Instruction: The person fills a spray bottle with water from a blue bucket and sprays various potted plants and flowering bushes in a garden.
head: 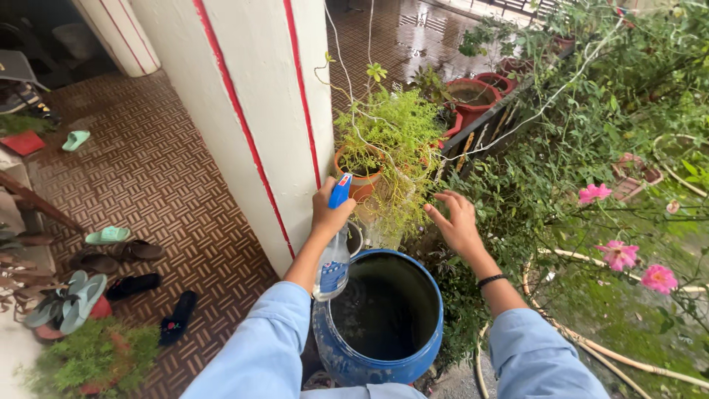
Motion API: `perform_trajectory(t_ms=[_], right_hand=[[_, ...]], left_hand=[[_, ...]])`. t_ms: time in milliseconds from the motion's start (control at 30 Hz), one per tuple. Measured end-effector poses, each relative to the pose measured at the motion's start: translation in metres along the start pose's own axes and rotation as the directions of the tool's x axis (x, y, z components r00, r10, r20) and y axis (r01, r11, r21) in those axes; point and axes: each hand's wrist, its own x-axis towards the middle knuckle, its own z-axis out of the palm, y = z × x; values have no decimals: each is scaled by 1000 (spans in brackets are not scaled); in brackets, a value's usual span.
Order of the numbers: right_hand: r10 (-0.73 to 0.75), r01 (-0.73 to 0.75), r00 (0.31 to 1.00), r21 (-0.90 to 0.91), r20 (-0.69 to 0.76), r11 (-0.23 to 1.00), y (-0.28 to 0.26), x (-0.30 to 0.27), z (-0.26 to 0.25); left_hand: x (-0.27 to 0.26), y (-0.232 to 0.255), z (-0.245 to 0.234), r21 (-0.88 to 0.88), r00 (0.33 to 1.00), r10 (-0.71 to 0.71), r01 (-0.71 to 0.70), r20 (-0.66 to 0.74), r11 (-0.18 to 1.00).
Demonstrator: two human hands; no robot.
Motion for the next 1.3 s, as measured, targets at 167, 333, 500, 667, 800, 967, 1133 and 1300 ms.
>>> perform_trajectory(t_ms=[167, 333, 500, 667, 800, 967, 1133, 1300], right_hand=[[-10, 9, 1000, 46, 30, 999, -9, 6, 14], [-25, 25, 999, -6, 43, 1000, -15, 9, 13], [-31, 33, 998, -41, 46, 999, -15, 11, 1], [-91, 93, 995, -73, 35, 993, -28, 9, 4], [-142, 144, 989, -45, 25, 989, -36, 10, 9], [-138, 139, 990, -49, 29, 989, -42, 18, 16], [-171, 169, 984, 43, 59, 985, -67, 22, 17], [-187, 65, 943, 399, 275, 914, -103, 22, 33]], left_hand=[[2, 14, -12, 4, 995, -91, 91, -34, 996], [1, 28, -18, -77, 998, 4, -9, -69, 997], [6, 27, -12, -59, 996, -85, 82, -41, 995], [-1, 15, -3, -95, 988, -132, 124, -79, 988], [0, 15, -8, -227, 994, -109, 99, -30, 969], [7, 11, -9, -124, 997, -71, 68, -16, 990], [11, 8, -2, -57, 997, -42, 39, -60, 998], [9, 28, 16, -21, 998, -58, 57, -27, 998]])
